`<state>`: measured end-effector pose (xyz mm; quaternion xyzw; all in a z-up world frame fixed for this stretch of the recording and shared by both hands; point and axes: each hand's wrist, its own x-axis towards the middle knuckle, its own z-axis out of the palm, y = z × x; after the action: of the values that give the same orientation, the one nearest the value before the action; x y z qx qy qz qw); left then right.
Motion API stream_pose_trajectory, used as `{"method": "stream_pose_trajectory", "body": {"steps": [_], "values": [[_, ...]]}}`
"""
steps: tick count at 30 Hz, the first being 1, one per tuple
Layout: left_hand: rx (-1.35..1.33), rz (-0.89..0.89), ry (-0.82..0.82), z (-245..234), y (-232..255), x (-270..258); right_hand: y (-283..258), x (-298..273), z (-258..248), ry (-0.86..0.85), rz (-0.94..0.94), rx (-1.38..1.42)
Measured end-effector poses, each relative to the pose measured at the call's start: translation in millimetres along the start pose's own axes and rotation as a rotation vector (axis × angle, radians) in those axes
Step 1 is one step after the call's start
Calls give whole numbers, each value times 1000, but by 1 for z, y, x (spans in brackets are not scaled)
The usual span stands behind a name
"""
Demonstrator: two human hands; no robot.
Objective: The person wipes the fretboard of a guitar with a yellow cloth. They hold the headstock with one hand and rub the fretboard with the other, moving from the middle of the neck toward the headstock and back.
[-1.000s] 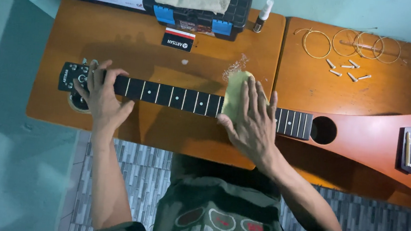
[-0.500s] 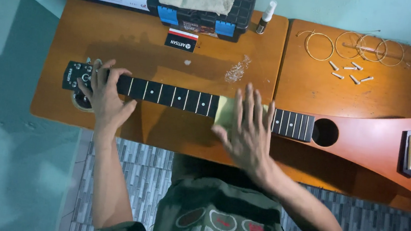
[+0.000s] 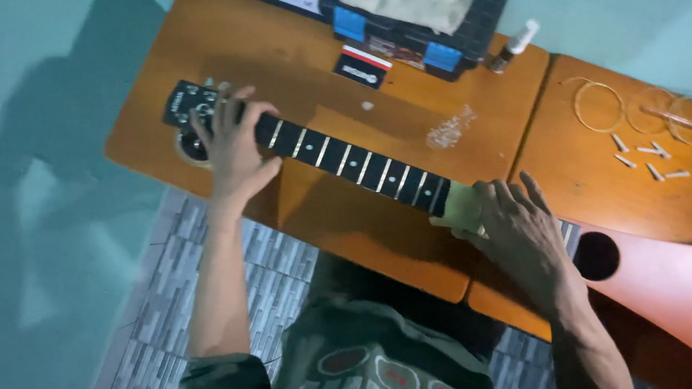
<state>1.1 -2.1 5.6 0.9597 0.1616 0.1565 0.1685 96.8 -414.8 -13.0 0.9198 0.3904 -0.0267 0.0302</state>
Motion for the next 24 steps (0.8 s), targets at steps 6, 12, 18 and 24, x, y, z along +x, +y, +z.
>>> {"method": "stream_pose_trajectory", "body": {"steps": [6, 12, 18, 24], "values": [[25, -3, -16, 1, 1, 1, -48, 88, 70, -42, -3, 97], [95, 18, -88, 9, -13, 3, -180, 175, 27, 256, -13, 181], [100, -23, -87, 28, -31, 5, -199, 185, 30, 230, -4, 276], [36, -18, -51, 9, -8, 0, -60, 65, 47, 104, 10, 212]]}}
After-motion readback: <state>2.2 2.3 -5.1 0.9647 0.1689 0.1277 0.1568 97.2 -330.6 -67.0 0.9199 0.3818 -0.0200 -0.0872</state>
